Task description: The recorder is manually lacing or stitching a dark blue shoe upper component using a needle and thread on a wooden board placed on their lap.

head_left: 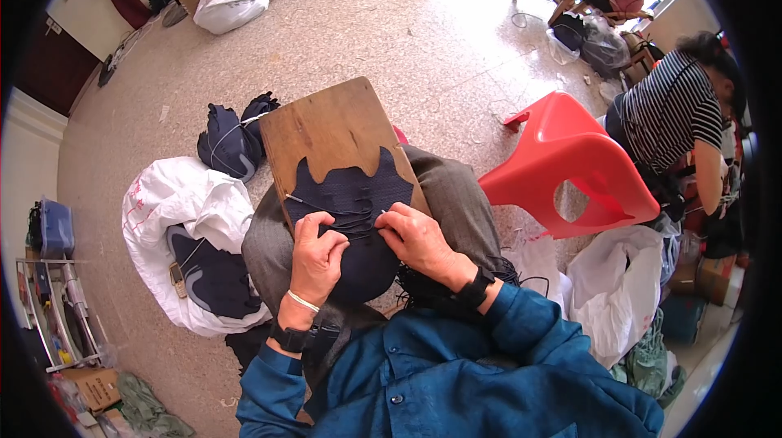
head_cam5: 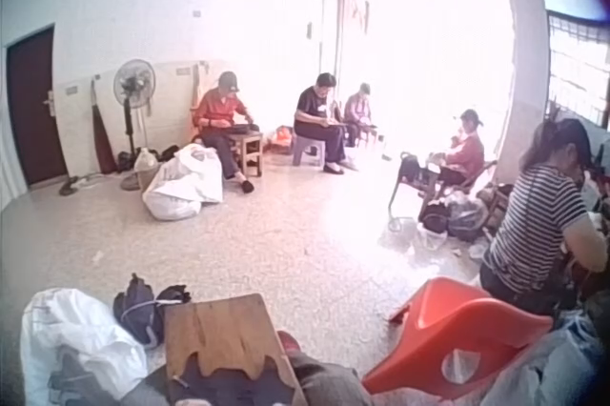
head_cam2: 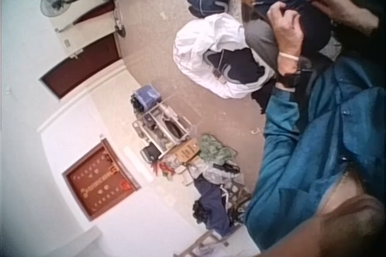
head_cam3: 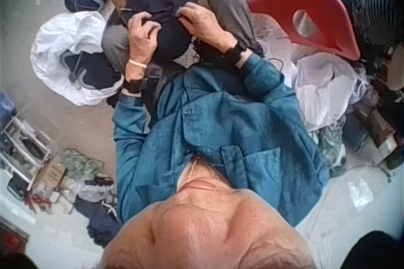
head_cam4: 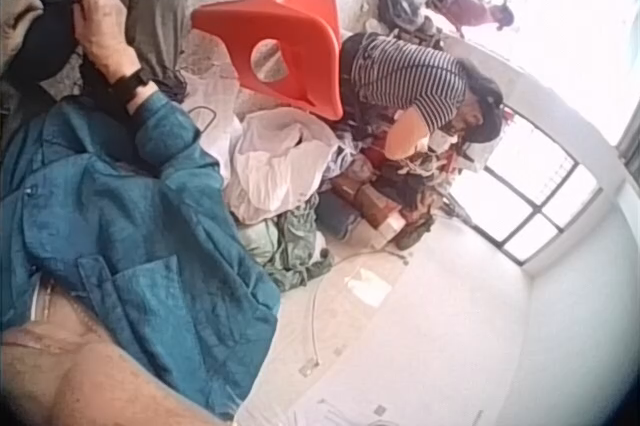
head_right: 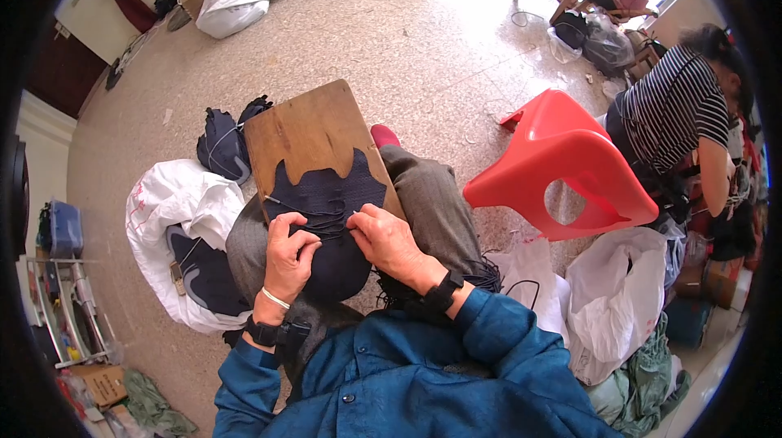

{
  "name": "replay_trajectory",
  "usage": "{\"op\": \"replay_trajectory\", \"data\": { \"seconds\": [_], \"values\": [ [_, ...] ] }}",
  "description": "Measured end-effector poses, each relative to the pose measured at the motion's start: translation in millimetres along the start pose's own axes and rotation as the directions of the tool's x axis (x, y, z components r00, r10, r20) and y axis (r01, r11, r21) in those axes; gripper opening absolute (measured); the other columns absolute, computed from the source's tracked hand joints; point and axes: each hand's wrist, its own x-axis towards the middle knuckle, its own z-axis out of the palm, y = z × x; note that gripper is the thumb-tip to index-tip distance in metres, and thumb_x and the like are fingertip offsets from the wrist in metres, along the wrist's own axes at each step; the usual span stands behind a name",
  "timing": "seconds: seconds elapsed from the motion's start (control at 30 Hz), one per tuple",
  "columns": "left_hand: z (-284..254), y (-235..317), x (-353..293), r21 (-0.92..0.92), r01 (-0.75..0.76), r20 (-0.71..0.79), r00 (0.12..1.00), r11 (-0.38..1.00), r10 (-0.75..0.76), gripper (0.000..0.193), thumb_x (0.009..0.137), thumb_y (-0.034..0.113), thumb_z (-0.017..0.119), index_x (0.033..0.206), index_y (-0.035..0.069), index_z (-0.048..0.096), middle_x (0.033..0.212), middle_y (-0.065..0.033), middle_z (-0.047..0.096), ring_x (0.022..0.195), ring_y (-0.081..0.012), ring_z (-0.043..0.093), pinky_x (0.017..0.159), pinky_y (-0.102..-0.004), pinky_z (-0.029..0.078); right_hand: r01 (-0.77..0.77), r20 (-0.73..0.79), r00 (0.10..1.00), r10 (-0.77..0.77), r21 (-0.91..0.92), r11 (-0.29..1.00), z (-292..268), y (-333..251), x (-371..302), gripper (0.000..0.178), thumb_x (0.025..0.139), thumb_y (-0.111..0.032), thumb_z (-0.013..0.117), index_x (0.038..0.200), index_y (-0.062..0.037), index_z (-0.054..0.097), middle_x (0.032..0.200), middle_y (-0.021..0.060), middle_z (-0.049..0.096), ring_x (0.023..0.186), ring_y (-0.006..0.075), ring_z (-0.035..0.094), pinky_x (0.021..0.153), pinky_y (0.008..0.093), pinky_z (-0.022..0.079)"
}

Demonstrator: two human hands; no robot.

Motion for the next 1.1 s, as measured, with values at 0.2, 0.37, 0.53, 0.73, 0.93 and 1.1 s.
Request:
{"op": "replay_trajectory", "data": {
  "seconds": [0.2,0.37,0.53,0.73,0.93,1.1],
  "values": [
    [3,-12,-7,-0.069,0.01,-0.001,1.0,0.998,-0.01,0.012,0.075,-0.003,0.076,0.083,0.002,0.069,0.111,-0.0136,0.059,0.106,-0.0333,0.057,0.092,-0.0416,0.048,-0.005,0.03,1.0,0.005,-0.003,1.0,2,1,0,0.008,0.092,-0.008,0.066,0.099,-0.0053,0.068,0.093,0.0123,0.063,0.09,0.0356,0.067,0.078,0.0445,0.055],
    [13,-6,-10,0.02,-0.013,-0.074,0.997,1.0,0.014,0.014,0.075,-0.001,0.078,0.086,0.003,0.07,0.112,-0.0128,0.059,0.107,-0.0331,0.056,0.094,-0.0416,0.047,0.048,0.026,0.999,-0.048,-0.018,0.999,6,-4,6,0.007,0.093,-0.009,0.066,0.097,-0.0049,0.066,0.092,0.0131,0.061,0.088,0.0362,0.066,0.074,0.0452,0.055],
    [11,-5,-15,0.065,0.054,-0.171,0.984,0.996,-0.042,0.023,0.073,0.0,0.08,0.092,0.004,0.069,0.11,-0.0128,0.059,0.107,-0.0333,0.056,0.093,-0.0427,0.046,0.209,0.061,0.977,-0.206,-0.056,0.976,15,-6,20,0.007,0.092,-0.01,0.066,0.094,-0.0033,0.063,0.088,0.0146,0.058,0.082,0.0372,0.065,0.069,0.0461,0.054],
    [15,-4,-17,0.084,0.181,-0.234,0.96,0.98,-0.157,0.032,0.072,-0.002,0.08,0.096,0.004,0.06,0.105,-0.0125,0.057,0.103,-0.0345,0.056,0.091,-0.0441,0.045,0.24,0.195,0.956,-0.22,-0.087,0.967,21,-4,32,0.01,0.089,-0.009,0.069,0.093,-0.0023,0.063,0.089,0.0145,0.059,0.081,0.0356,0.064,0.067,0.0456,0.053],
    [11,-2,-14,0.064,0.17,-0.221,0.963,0.983,-0.152,0.031,0.073,-0.002,0.079,0.096,0.004,0.059,0.105,-0.0134,0.058,0.102,-0.0347,0.056,0.091,-0.0443,0.045,0.212,0.211,0.955,-0.21,0.012,0.977,14,0,34,0.009,0.091,-0.008,0.063,0.089,-0.0014,0.056,0.086,0.0176,0.056,0.08,0.0397,0.063,0.067,0.0489,0.052],
    [10,-3,-14,0.061,0.178,-0.196,0.967,0.982,-0.164,0.03,0.074,-0.001,0.08,0.095,0.004,0.059,0.106,-0.0132,0.058,0.101,-0.0341,0.056,0.091,-0.0439,0.045,0.167,0.071,0.984,-0.165,-0.014,0.986,6,7,29,0.009,0.093,-0.007,0.063,0.092,-0.0026,0.056,0.085,0.0161,0.055,0.08,0.039,0.062,0.067,0.0484,0.052]
  ]
}}
